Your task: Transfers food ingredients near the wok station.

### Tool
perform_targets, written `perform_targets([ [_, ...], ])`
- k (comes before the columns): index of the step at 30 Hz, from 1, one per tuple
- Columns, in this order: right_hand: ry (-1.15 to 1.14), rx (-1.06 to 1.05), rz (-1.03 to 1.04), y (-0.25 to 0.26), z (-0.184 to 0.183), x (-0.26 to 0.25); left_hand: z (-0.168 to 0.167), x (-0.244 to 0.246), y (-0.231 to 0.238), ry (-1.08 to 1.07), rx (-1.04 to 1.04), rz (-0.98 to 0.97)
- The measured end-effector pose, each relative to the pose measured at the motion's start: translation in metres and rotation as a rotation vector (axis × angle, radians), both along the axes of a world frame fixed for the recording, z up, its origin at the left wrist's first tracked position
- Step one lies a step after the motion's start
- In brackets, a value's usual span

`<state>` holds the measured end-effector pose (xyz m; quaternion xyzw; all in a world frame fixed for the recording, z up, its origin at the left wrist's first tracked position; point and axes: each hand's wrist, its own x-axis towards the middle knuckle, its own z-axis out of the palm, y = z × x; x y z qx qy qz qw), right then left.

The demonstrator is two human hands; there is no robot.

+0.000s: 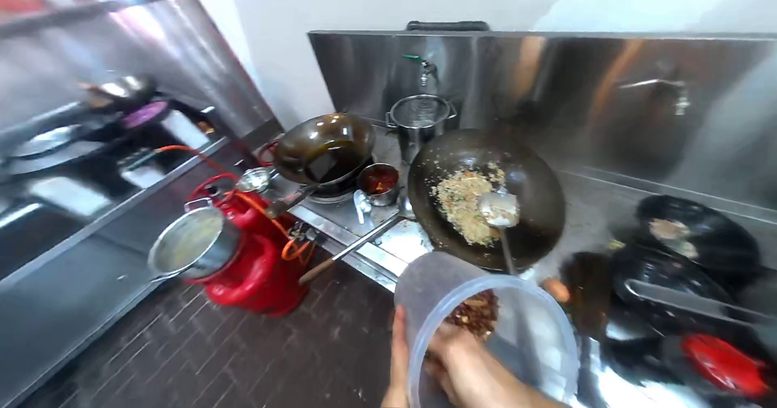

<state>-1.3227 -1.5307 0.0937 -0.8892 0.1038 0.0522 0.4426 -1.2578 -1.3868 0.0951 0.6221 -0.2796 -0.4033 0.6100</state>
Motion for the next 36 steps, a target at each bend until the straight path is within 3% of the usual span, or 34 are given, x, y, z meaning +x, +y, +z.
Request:
perform_targets([
  [7, 0.098, -0.049, 0.372, 0.002, 0.013, 0.037, 0.005, -0.001, 0.024, 0.029, -0.032, 0.267],
  [12, 0.101, -0.100, 0.444, 0.005, 0.037, 0.064, 0.009, 0.012, 0.034, 0.127, -0.071, 0.353],
  [16, 0.038, -0.094, 0.386, 0.002, 0.061, 0.079, 0.019, 0.023, 0.037, 0.263, -0.101, 0.398],
  [21, -0.731, -0.044, 0.093, -0.023, 0.078, 0.054, 0.018, 0.045, 0.055, 0.270, -0.154, 0.356],
  [24, -0.838, -0.098, -0.180, -0.064, 0.098, 0.044, 0.027, 0.053, 0.064, 0.283, -0.116, 0.402],
  [27, -0.696, -0.453, -0.447, -0.091, 0.103, 0.055, 0.027, 0.063, 0.072, 0.278, -0.081, 0.438],
  [29, -0.694, -0.587, -0.472, -0.084, 0.099, 0.067, 0.025, 0.068, 0.074, 0.266, -0.078, 0.461],
  [31, -0.825, -0.661, -0.398, -0.055, 0.088, 0.080, 0.021, 0.071, 0.075, 0.252, -0.096, 0.479],
  [33, -0.823, -0.596, -0.178, -0.014, 0.071, 0.098, 0.019, 0.074, 0.076, 0.260, -0.082, 0.487],
  [36, -0.307, -0.576, 0.101, 0.030, 0.059, 0.125, 0.019, 0.076, 0.075, 0.262, -0.042, 0.492],
])
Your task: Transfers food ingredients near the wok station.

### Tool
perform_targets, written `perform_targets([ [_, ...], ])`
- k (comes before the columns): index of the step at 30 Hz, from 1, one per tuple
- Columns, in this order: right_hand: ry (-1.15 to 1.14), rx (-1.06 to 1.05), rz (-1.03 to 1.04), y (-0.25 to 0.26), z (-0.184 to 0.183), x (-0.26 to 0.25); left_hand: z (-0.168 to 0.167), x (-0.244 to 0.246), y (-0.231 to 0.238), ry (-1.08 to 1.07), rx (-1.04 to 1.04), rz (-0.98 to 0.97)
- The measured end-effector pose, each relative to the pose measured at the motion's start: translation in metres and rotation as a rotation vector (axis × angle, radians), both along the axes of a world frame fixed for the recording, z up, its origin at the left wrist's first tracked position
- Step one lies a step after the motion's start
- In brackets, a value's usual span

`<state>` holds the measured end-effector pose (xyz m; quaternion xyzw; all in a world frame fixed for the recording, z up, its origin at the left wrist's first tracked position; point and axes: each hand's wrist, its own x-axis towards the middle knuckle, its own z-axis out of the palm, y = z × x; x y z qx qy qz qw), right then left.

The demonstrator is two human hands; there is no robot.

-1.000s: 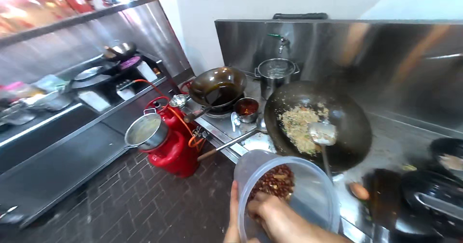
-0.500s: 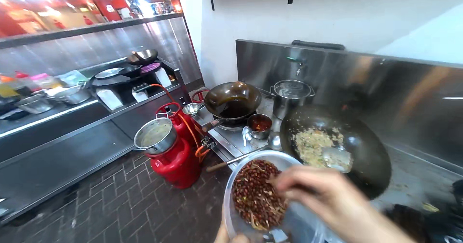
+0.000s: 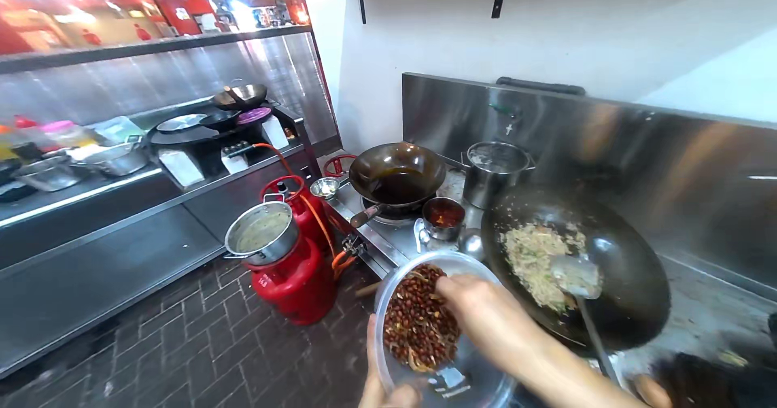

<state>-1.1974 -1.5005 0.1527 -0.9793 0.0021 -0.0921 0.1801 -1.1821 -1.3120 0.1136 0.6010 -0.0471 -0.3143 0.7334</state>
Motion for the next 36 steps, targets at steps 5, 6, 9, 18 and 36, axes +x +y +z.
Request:
perform_targets([
  [5, 0.454, -0.123, -0.081, 0.016, -0.013, 0.032, -0.010, 0.000, 0.001, -0.036, 0.010, 0.006],
  [6, 0.471, -0.121, -0.075, 0.016, -0.012, 0.031, -0.012, 0.000, 0.001, -0.039, 0.010, 0.015],
  [9, 0.515, -0.087, -0.091, 0.019, -0.001, 0.029, -0.010, 0.000, 0.002, -0.006, 0.019, 0.043],
  [18, 0.287, 0.109, -0.124, 0.024, -0.011, 0.047, -0.006, -0.005, 0.001, -0.004, 0.033, 0.094],
  [36, -0.316, 0.091, -0.080, 0.001, -0.023, -0.016, -0.009, -0.009, -0.002, 0.094, 0.054, 0.120],
])
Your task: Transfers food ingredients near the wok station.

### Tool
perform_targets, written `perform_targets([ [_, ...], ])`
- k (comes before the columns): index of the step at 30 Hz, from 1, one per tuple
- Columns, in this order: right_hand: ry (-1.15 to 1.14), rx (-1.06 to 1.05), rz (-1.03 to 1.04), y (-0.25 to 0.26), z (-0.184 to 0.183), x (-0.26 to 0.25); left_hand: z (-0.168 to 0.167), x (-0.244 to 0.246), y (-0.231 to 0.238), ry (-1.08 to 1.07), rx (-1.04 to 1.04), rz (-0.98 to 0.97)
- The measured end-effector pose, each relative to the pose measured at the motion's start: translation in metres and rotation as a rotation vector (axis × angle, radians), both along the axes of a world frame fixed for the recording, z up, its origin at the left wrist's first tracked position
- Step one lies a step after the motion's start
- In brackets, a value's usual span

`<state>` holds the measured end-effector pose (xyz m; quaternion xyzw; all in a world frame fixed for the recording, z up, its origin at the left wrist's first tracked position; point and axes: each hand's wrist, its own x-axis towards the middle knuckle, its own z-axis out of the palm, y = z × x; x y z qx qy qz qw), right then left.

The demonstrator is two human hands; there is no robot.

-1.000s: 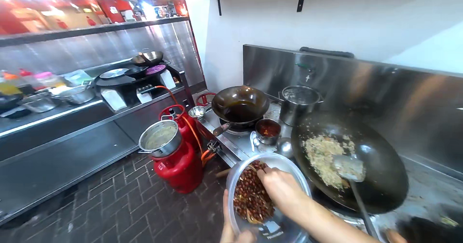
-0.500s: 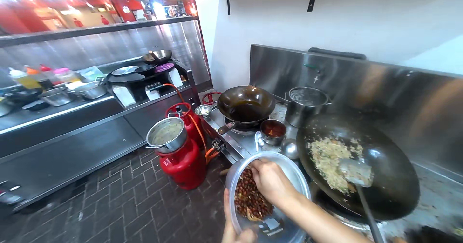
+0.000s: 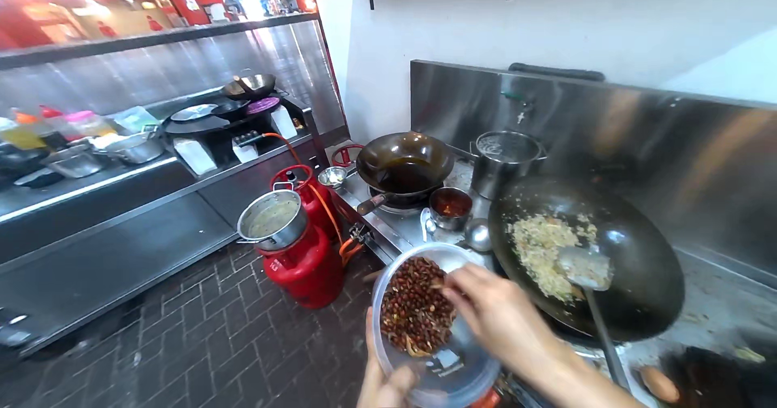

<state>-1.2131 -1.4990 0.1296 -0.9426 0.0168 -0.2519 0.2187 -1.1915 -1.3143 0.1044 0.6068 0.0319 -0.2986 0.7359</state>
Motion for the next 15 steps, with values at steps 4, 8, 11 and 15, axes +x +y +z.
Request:
perform_targets([
  [4, -0.213, -0.113, -0.230, -0.074, 0.010, -0.022, -0.003, 0.003, 0.007, -0.012, -0.005, 0.022],
  [8, 0.304, -0.007, -0.495, -0.124, 0.018, -0.025, -0.005, 0.001, 0.010, -0.022, -0.038, 0.012],
  [11, 0.002, -0.091, -0.337, -0.094, 0.011, -0.030, -0.012, -0.001, 0.009, -0.113, -0.089, -0.032],
  [15, 0.219, 0.088, 0.185, 0.002, 0.009, -0.025, -0.009, -0.003, 0.009, -0.130, -0.016, -0.035],
])
